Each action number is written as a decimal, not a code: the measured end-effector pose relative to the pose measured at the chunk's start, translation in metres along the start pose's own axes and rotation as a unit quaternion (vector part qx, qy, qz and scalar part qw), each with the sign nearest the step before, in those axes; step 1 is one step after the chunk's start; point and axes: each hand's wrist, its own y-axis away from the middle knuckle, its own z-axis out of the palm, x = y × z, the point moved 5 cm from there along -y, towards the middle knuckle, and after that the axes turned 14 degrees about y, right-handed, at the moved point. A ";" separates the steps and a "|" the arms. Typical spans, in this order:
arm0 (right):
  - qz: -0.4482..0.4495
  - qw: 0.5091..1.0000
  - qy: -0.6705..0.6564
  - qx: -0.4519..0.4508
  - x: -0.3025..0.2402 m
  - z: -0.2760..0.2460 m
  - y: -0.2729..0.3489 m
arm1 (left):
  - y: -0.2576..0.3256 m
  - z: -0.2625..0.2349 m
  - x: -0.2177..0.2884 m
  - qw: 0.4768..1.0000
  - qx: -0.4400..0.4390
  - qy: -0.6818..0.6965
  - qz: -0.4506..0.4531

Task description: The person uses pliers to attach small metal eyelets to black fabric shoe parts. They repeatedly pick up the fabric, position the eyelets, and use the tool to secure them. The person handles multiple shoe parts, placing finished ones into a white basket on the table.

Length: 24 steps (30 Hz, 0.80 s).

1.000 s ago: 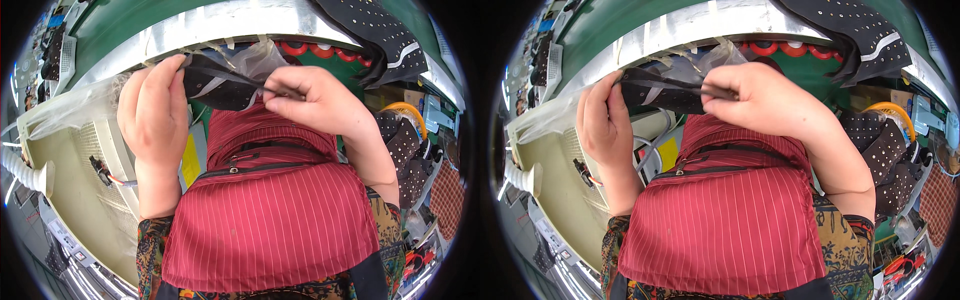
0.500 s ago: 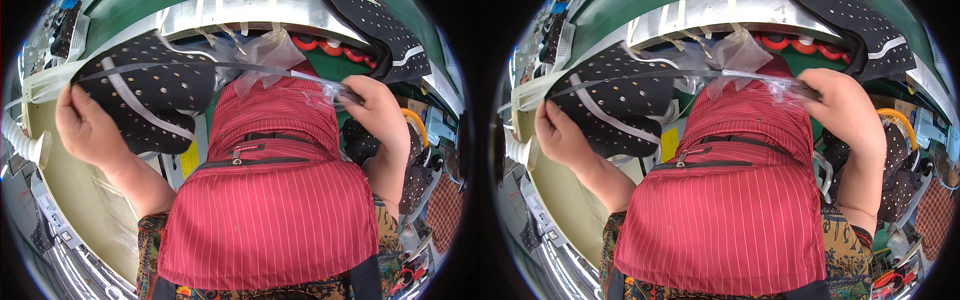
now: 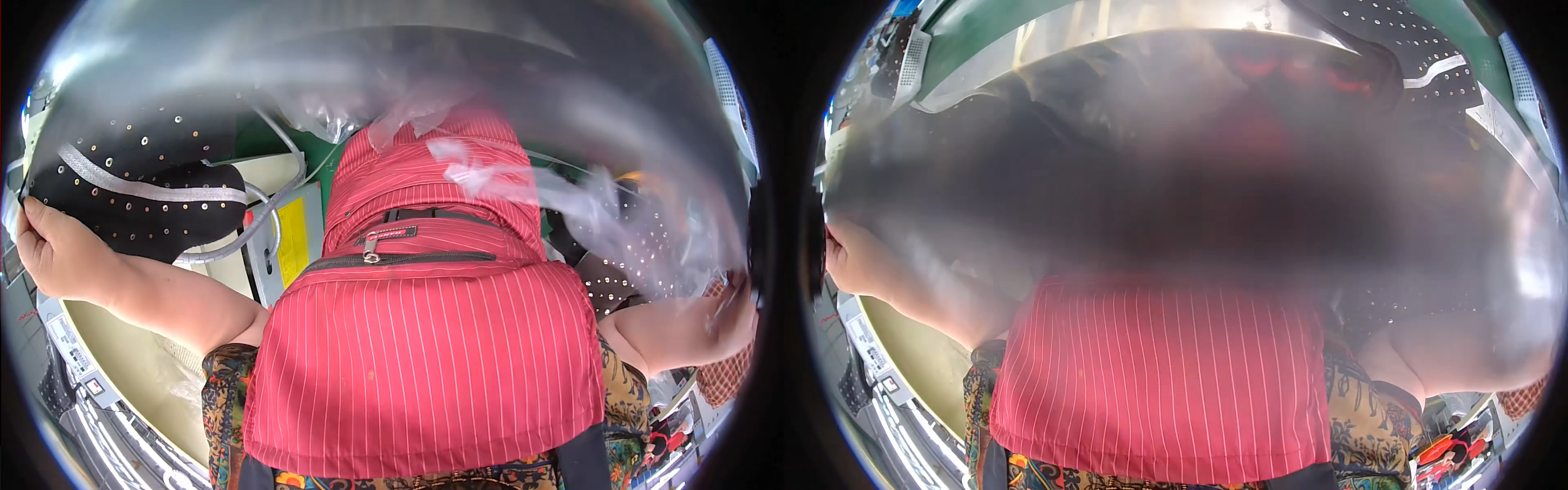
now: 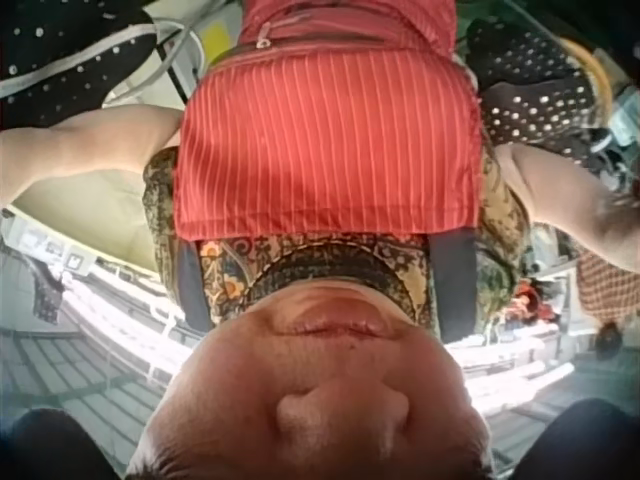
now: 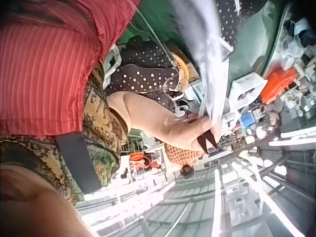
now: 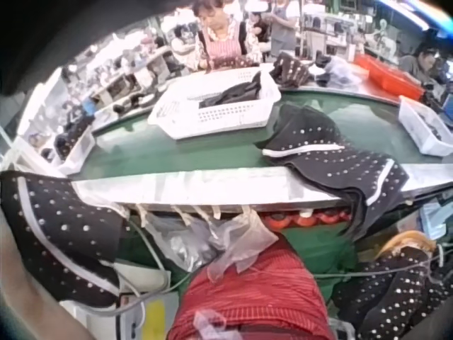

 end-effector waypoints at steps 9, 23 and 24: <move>0.374 0.916 0.141 -0.021 0.187 0.000 0.058 | 0.015 0.007 -0.039 0.996 -0.083 -0.016 -0.026; 0.260 0.883 0.203 -0.333 0.114 0.066 0.043 | 0.065 0.040 -0.007 0.968 -0.211 0.136 -0.021; 0.215 0.910 0.147 -0.321 0.087 0.074 0.031 | 0.069 0.041 -0.003 0.964 -0.216 0.152 -0.034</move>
